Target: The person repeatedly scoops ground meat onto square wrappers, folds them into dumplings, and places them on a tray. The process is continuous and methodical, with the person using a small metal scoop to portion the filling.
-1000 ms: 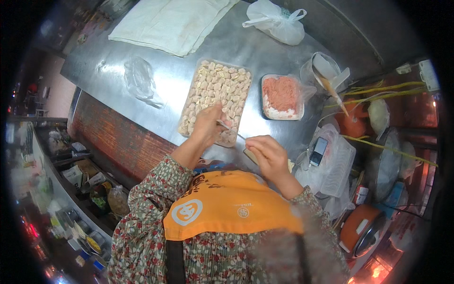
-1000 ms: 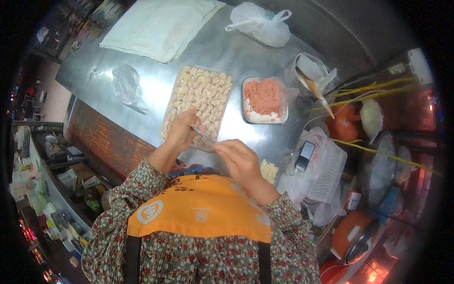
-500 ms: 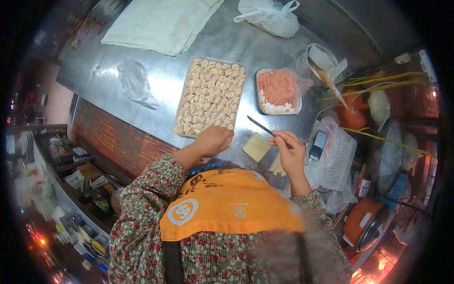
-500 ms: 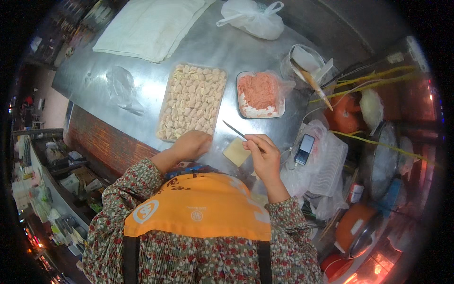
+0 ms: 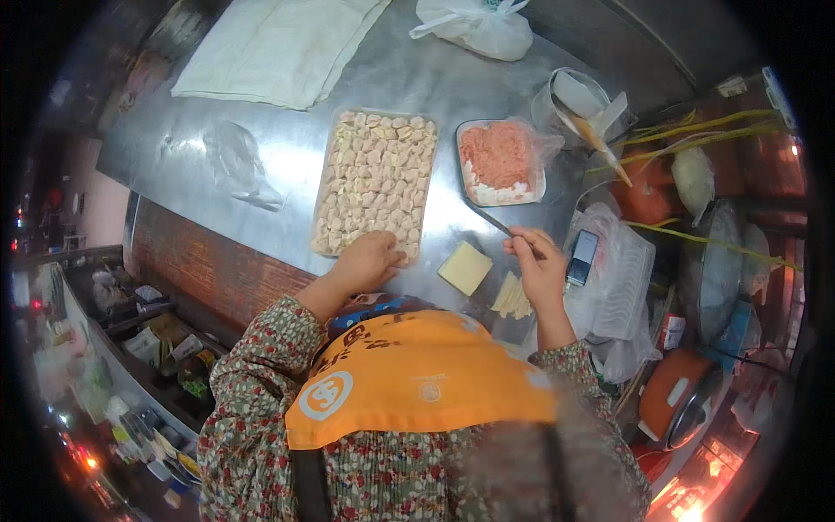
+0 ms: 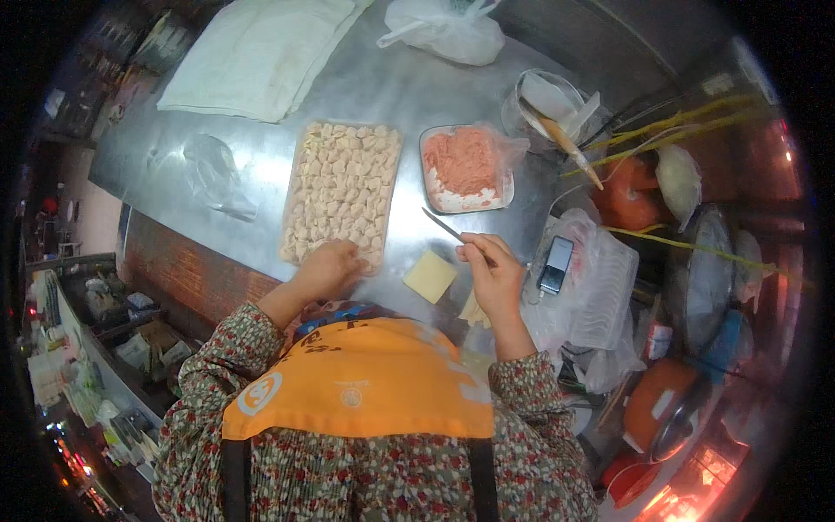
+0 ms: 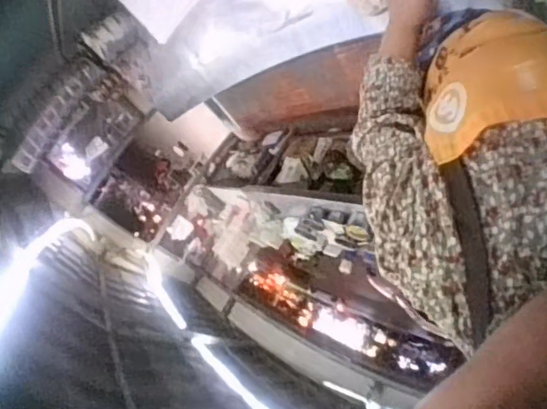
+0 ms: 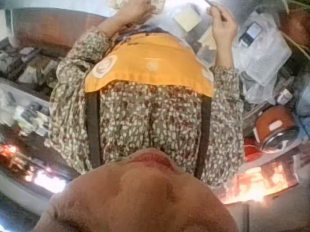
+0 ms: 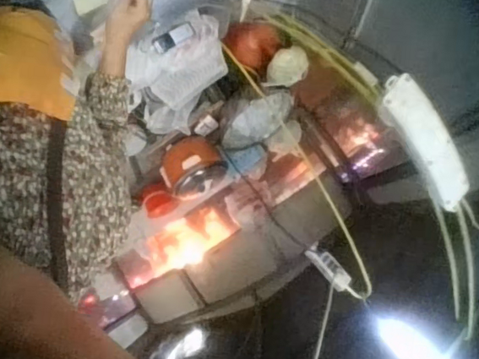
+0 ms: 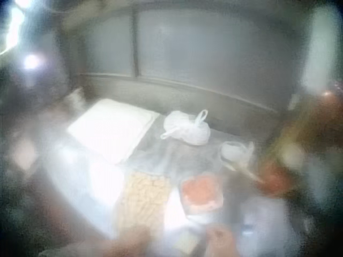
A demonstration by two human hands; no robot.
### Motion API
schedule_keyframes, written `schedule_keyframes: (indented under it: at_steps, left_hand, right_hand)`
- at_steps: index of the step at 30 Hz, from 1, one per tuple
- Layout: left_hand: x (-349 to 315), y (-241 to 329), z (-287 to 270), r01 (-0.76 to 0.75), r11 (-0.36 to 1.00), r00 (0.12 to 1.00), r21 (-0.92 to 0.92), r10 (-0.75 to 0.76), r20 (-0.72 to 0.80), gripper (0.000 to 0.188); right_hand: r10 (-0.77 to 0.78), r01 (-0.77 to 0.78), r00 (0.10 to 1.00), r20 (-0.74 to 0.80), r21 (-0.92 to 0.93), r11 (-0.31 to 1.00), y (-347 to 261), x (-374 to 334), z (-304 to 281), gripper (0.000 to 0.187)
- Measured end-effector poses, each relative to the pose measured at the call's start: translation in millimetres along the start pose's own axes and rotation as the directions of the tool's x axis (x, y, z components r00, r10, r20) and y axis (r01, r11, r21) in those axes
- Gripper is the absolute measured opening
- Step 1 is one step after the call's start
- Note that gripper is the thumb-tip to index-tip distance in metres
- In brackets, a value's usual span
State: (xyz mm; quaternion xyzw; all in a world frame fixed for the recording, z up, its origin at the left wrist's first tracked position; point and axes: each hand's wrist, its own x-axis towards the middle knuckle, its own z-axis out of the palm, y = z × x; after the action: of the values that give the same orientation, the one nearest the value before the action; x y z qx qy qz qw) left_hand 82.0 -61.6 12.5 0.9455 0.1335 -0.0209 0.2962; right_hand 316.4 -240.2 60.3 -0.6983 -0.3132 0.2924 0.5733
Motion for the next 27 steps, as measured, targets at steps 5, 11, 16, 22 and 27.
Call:
schedule_keyframes:
  at_steps: [5,11,16,22,27]
  left_hand:
    - [29,26,21,-0.151,0.984,0.988,-0.091,0.147,-0.051,0.030]
    - [98,44,68,-0.105,0.993,0.991,-0.056,0.109,0.080,0.016]
    - [110,43,78,-0.156,0.986,0.986,0.061,0.152,0.072,0.016]
    - [108,46,78,0.009,0.984,1.000,-0.175,-0.011,-0.009,0.015]
    - [102,37,69,-0.250,0.934,0.968,-0.257,0.239,-0.071,0.011]
  right_hand:
    - [0.026,-0.020,0.994,-0.102,0.066,0.998,19,24,-15,0.018]
    - [-0.097,0.064,0.982,-0.162,-0.198,0.978,34,73,-9,0.016]
    - [-0.242,0.197,0.967,-0.080,-0.370,0.908,39,110,3,0.016]
    - [-0.326,0.330,0.941,0.090,-0.459,0.825,40,130,14,0.018]
    - [-0.325,0.357,0.934,0.149,-0.447,0.821,39,132,17,0.014]
